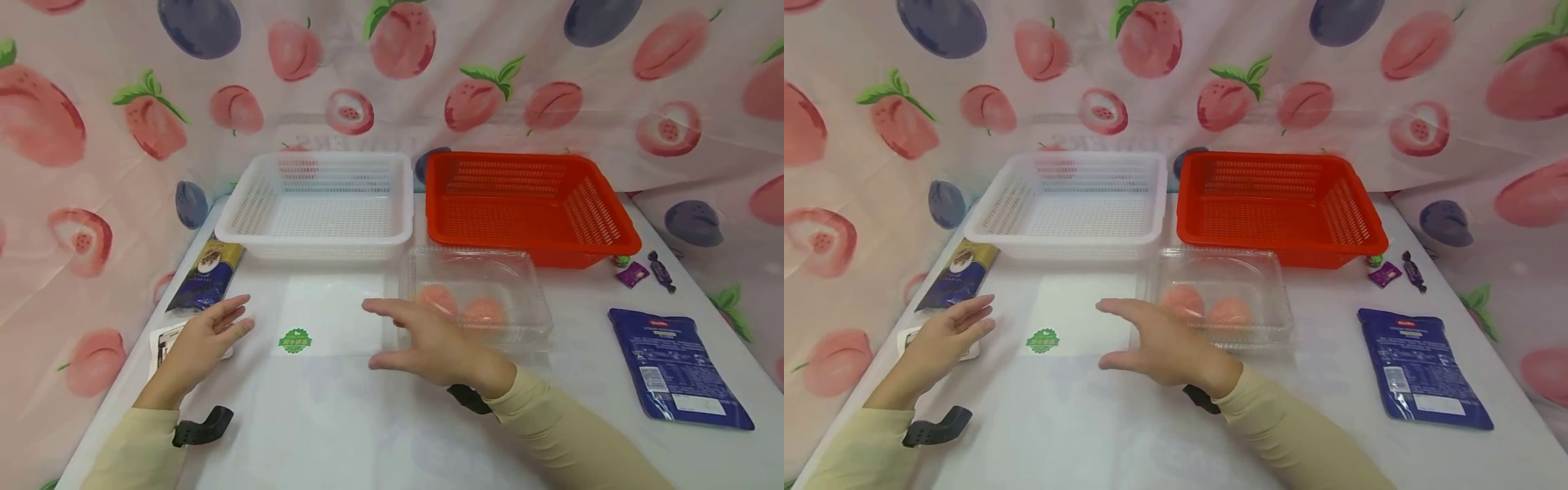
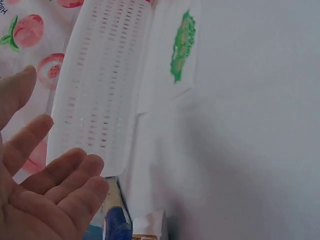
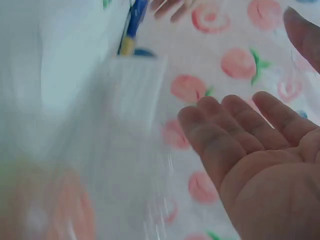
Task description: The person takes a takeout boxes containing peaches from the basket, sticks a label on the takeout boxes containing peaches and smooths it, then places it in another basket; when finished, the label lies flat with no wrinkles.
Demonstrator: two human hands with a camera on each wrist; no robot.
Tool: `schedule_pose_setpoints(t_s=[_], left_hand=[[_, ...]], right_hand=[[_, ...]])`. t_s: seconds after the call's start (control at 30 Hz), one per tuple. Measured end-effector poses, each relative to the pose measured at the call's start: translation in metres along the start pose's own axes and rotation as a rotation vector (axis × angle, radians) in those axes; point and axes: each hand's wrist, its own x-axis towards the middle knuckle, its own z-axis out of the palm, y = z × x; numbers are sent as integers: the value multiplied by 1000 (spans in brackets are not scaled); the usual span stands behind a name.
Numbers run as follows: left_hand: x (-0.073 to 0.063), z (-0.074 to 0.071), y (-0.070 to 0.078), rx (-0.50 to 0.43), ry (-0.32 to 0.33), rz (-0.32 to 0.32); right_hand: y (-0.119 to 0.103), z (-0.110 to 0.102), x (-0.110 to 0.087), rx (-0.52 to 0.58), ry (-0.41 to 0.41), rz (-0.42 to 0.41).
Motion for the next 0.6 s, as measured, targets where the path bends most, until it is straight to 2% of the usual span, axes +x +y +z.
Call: schedule_pose_setpoints(t_s=[0.17,0.27,0.4,0.6], left_hand=[[1,7,-7,-49,-84,9],[2,12,-8,-76,-118,61],[2,16,-10,-90,-166,97],[3,18,-10,-103,-212,67]], right_hand=[[-2,27,7,-41,-77,42],[1,41,13,-32,-97,57],[8,60,20,-30,-114,68],[15,72,27,-72,-138,122]])
